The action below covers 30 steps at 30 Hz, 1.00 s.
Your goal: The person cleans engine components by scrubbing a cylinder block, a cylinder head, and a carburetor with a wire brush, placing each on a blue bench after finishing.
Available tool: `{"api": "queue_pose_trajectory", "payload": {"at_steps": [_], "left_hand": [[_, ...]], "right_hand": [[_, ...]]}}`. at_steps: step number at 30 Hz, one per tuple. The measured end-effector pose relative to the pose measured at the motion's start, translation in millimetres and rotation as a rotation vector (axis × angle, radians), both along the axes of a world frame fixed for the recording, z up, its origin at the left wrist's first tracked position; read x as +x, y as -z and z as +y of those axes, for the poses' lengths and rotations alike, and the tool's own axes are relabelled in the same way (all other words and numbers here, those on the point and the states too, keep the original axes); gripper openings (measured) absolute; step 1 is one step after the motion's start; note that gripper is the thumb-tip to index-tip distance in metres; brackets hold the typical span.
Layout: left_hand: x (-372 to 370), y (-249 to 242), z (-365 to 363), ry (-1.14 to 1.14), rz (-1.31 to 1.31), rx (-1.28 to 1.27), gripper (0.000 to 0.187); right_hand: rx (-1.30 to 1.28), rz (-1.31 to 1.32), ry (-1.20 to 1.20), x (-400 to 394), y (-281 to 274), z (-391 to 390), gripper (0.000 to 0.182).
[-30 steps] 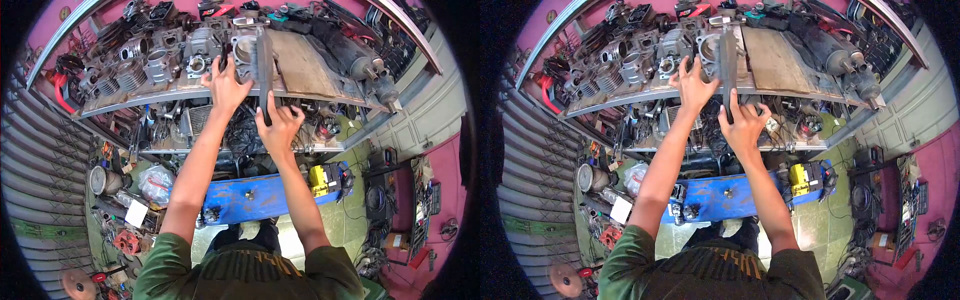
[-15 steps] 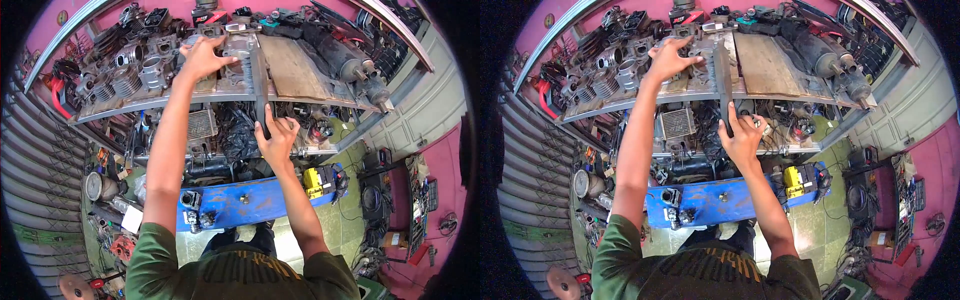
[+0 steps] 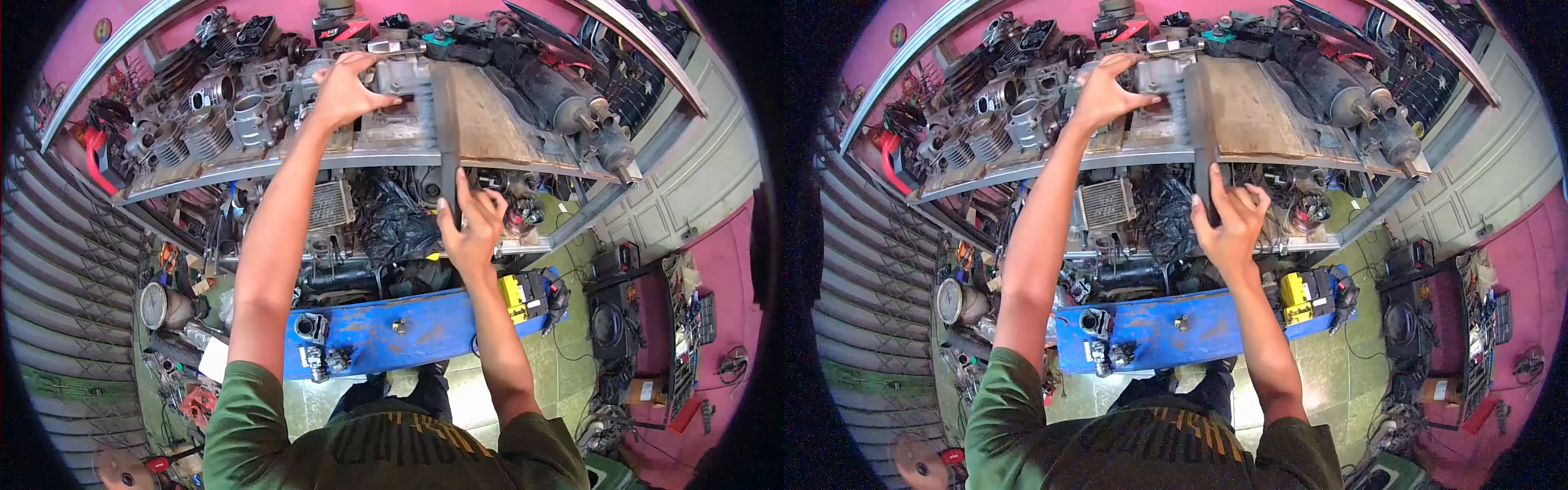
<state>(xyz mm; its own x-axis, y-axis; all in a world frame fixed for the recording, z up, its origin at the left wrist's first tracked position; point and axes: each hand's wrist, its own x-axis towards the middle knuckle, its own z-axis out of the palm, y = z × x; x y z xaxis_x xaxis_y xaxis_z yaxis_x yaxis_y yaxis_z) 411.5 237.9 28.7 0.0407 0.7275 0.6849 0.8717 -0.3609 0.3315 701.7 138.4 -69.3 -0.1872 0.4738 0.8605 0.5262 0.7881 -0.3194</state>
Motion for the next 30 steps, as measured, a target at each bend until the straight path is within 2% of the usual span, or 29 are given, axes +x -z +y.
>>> {"api": "queue_pose_trajectory", "payload": {"at_steps": [3,5,7,9,11,12,16,20,26,30], "left_hand": [[12.4,9.5,-9.1,-0.083,0.011,0.104,0.083],[10.9,16.4,-9.0,-0.025,-0.041,0.079,0.086],[8.9,25.5,-14.9,0.106,-0.253,0.064,0.099],[6.4,34.4,-22.9,0.038,-0.238,0.054,0.099],[1.9,42.8,-27.9,0.039,-0.165,0.093,0.095],[1.5,47.2,-30.1,0.046,-0.17,0.12,0.089],[-2.6,54.9,-26.6,-0.021,-0.192,0.155,0.082],[-2.1,54.8,-29.4,0.024,-0.165,0.156,0.083],[3.5,57.8,-27.7,0.024,-0.235,0.172,0.084],[-1.0,58.1,-29.6,0.02,-0.186,0.143,0.088]], "right_hand": [[0.026,-0.031,0.058,-3.7,-18.1,7.8,0.053],[0.065,-0.03,0.059,-11.6,-24.6,17.0,0.053],[0.069,-0.123,0.11,-20.8,-40.1,13.7,0.051],[0.071,-0.136,0.102,-27.2,-45.9,14.4,0.05],[0.095,-0.221,0.103,-30.6,-48.8,12.5,0.049],[0.107,-0.237,0.103,-32.1,-49.4,12.6,0.049],[0.15,-0.304,0.058,-37.5,-50.5,4.9,0.051],[0.097,-0.348,0.07,-13.7,-32.8,-21.5,0.051],[0.081,-0.277,0.133,-43.8,-58.1,-10.7,0.05],[0.072,-0.306,0.141,-40.8,-37.9,-31.9,0.052]]}}
